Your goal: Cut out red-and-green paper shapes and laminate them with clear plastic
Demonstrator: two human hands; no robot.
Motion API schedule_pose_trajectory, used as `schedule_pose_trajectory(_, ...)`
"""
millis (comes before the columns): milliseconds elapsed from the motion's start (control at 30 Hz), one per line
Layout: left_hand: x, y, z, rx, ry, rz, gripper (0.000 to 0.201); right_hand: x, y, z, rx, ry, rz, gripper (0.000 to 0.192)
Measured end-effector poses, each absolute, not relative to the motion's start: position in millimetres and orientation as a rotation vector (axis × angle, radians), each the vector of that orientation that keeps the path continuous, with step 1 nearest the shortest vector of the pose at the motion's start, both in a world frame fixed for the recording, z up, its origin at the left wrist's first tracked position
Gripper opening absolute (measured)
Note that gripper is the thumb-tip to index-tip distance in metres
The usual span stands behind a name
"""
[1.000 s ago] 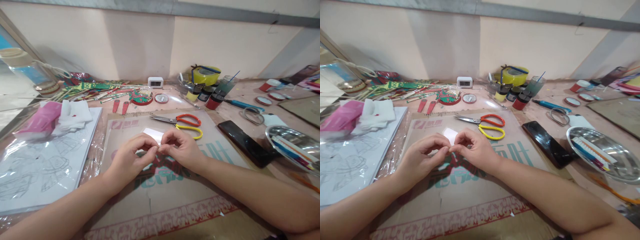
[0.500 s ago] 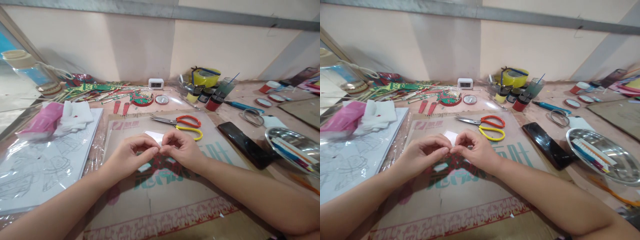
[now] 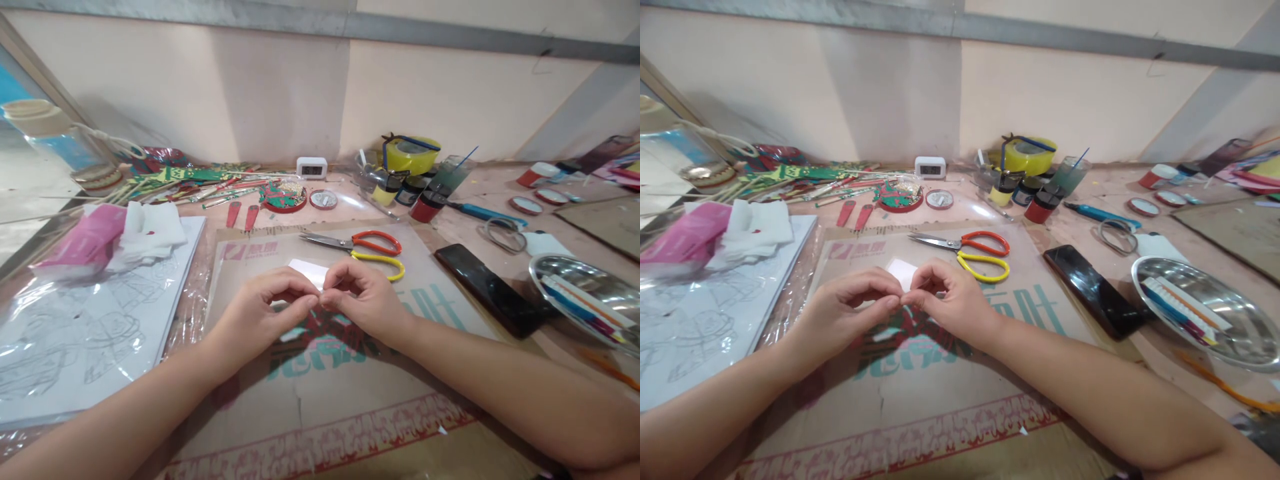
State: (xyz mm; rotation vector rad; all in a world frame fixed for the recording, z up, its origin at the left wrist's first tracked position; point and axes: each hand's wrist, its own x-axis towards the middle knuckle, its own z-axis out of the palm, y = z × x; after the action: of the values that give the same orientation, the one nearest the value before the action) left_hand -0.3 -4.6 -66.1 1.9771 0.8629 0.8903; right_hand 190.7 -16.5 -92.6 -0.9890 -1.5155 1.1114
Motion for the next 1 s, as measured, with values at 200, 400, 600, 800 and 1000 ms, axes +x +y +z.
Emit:
schedule_pose_trajectory(200, -0.4, -9.2, -73.0, 2.115, 0.868, 1.022, 0.010, 189.5, -16.6, -91.8, -0.988, -1.559, 1.043, 0.018)
schedule_pose_trajectory(400, 1.3, -11.4, -72.3, 2.160, 0.883, 1.054, 0.015, 190.0, -15.5, -95.7, -0.944, -1.600, 1.048, 0.022)
schedule_pose_trajectory(600, 1.3, -9.3, -66.1, 2.066, 0.882, 0.962, 0.017, 190.2, -15.8, -93.7, -0.910, -1.586, 1.078, 0.027)
schedule_pose_trajectory(800, -3.2, -5.8, -59.4, 2.041, 0.846, 0.883, 0.018, 189.4, -15.0, -90.4, -0.922, -1.528, 1.159, 0.029)
schedule_pose_trajectory(1000, -8.3, -4.3, -52.5, 2.164, 0.881, 0.828, 0.013, 189.2, -15.0, -92.6, -0.941, -1.488, 1.162, 0.024)
